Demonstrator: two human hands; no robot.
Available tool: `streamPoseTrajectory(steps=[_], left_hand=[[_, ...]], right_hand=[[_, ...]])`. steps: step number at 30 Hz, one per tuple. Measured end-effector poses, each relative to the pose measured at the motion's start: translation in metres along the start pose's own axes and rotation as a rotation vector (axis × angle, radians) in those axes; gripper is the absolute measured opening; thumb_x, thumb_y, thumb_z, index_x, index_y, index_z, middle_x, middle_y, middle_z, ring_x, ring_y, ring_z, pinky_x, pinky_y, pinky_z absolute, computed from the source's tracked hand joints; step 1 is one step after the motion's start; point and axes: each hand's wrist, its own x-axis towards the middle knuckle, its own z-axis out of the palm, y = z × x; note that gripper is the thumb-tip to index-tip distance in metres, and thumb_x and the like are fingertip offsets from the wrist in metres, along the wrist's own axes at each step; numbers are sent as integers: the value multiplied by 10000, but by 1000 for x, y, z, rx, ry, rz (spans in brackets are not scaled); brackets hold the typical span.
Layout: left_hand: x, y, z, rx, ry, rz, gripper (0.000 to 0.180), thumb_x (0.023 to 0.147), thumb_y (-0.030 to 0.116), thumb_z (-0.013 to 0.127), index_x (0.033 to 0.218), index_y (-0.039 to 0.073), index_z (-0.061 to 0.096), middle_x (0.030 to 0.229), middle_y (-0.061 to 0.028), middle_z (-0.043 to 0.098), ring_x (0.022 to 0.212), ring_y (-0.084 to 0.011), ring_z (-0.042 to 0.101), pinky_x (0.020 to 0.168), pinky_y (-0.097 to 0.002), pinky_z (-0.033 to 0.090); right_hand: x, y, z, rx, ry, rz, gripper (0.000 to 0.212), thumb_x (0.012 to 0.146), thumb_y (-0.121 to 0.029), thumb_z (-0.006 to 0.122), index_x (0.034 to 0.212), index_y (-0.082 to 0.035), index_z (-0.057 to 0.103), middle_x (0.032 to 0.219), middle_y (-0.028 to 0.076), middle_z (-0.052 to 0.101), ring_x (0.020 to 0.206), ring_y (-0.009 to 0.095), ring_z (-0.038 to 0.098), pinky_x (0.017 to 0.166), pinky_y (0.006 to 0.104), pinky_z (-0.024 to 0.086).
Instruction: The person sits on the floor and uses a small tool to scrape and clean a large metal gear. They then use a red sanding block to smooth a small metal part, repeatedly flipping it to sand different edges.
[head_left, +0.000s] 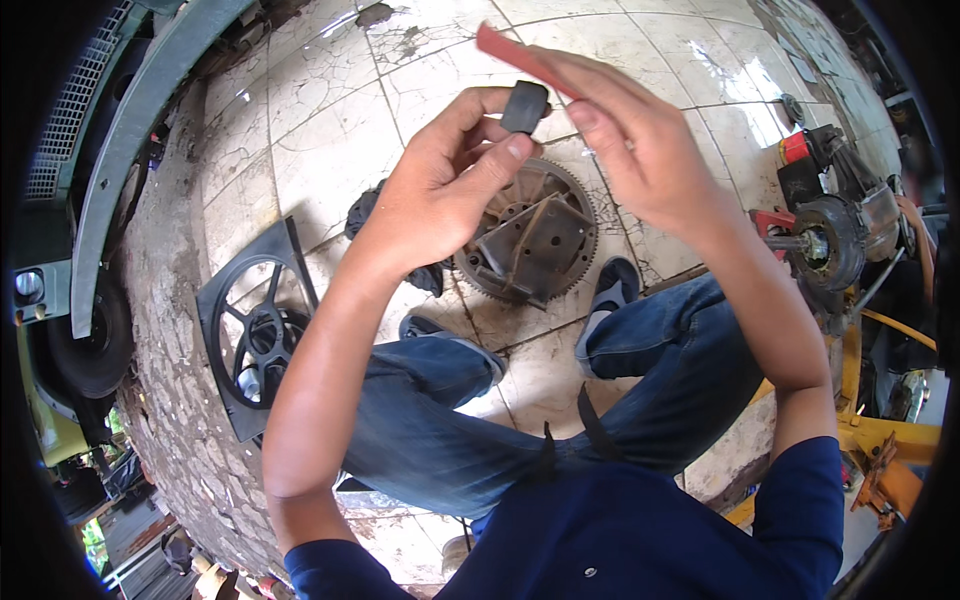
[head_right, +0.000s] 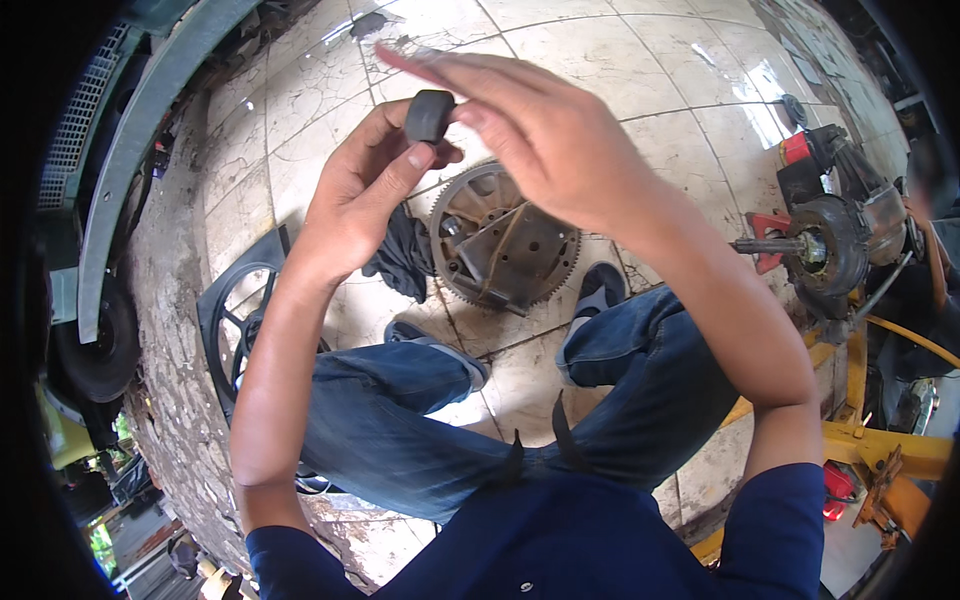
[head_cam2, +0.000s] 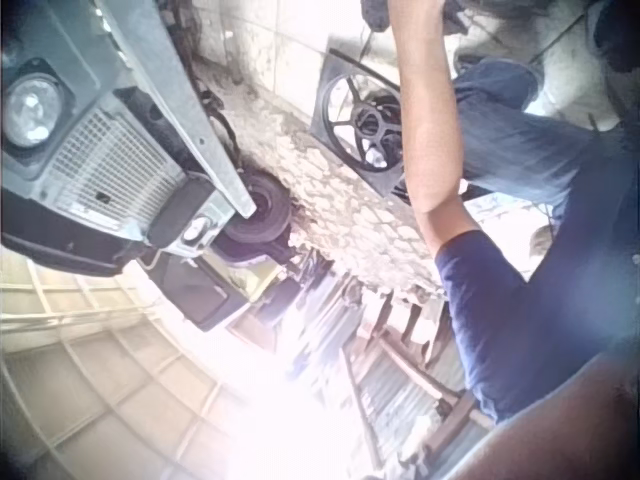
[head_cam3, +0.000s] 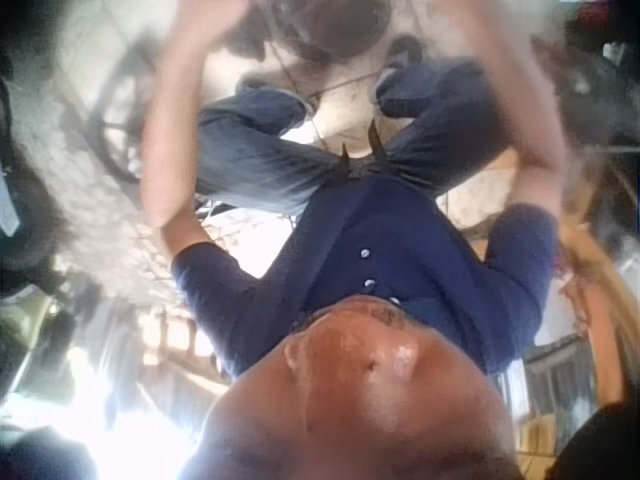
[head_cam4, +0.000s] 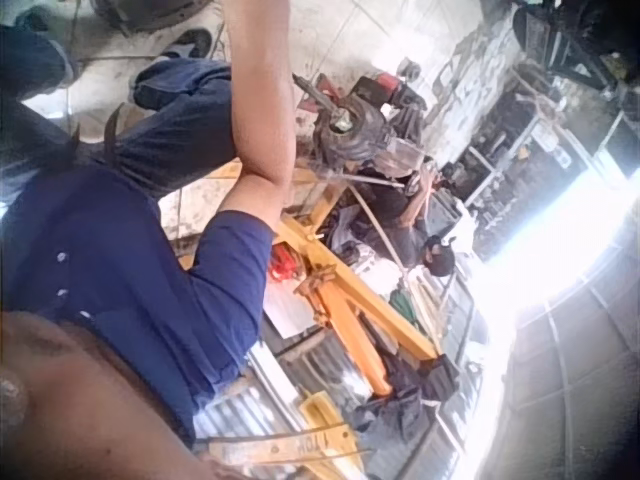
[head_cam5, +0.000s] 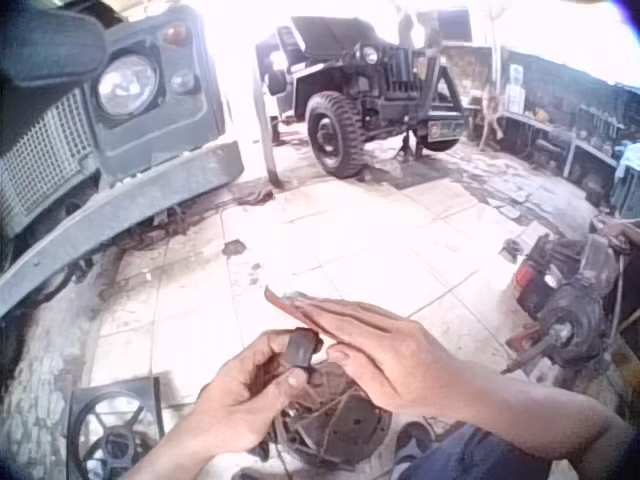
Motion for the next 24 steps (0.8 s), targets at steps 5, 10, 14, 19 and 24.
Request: streamPoseTrajectory(steps=[5,10,14,19,24], left_hand=[[0,-1,0,87,36,-12,356,979,207,567,1247,-19,506,1083,-119,620,1001,-191,615,927,-337,477],[2,-13,1,112,127,99,306,968,171,574,1215,-4,533,974,-89,626,891,-148,606,819,-310,488],[3,-7,8,198,213,47,285,963,158,572,1194,-6,542,971,-108,638,863,-162,622,774,-319,504],[14,0,12,456,317,19,272,911,141,591,1114,-38,561,1006,-187,617,813,-253,650,718,-347,506],[18,-15,11,665,362,145,266,903,156,585,1103,-18,566,1002,-168,588,784,-282,632,720,-392,495]], right_hand=[[2,-2,1,-12,-48,-22,379,941,-153,571,1317,-106,555,1225,121,626,1077,307,620,899,385,516],[3,1,3,-30,-49,-95,388,928,-179,592,1313,-135,572,1244,101,621,1126,290,597,928,383,508],[2,1,9,-172,-38,-125,380,922,-201,601,1298,-144,587,1247,87,621,1140,284,589,948,374,503],[-2,-3,22,-214,-19,17,352,956,-243,545,1279,-109,589,1240,87,625,1129,287,592,936,374,512],[5,-16,22,-115,-102,252,402,983,-325,481,1282,-75,582,1206,109,640,1095,299,604,892,389,512]])
